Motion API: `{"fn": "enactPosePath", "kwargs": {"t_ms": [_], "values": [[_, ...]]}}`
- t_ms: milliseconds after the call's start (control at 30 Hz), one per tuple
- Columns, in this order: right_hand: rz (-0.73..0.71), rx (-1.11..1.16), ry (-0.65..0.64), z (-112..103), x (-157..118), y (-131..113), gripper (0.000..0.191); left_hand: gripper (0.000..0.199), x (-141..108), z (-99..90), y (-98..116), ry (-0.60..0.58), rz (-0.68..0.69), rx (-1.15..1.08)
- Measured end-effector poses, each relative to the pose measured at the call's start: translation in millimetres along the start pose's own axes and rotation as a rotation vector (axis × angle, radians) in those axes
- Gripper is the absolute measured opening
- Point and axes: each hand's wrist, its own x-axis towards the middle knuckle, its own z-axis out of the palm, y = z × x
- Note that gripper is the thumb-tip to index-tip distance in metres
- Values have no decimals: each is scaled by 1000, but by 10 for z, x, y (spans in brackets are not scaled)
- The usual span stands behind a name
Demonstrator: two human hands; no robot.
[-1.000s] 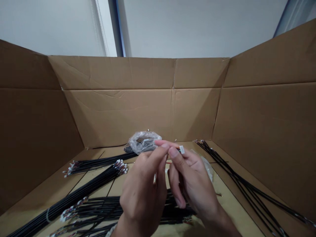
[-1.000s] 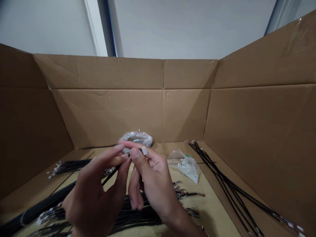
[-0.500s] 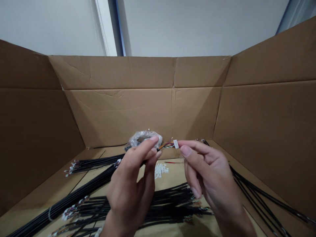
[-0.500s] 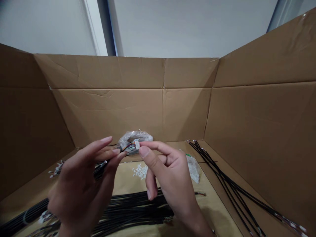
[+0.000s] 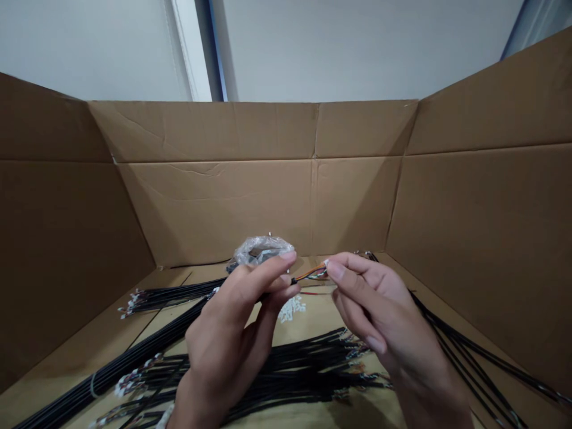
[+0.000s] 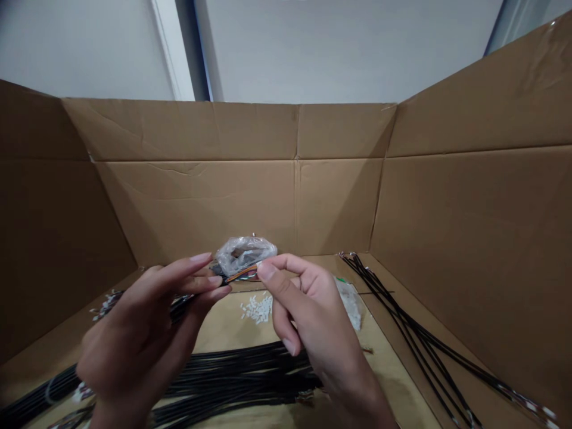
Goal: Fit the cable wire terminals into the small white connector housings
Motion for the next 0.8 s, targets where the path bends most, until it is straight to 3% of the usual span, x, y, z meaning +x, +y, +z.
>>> {"fn": "enactPosePath", "kwargs": {"t_ms": [267, 567, 800], "values": [[52, 82, -99, -5, 47, -21, 30, 35, 24, -76, -110, -86, 2, -45], [-8, 77, -67, -16, 70, -4, 25, 41, 22, -86, -131, -84, -20, -90], [-71, -120, -60, -11, 8, -34, 19, 50, -35, -113, -116, -34, -136, -128]]}}
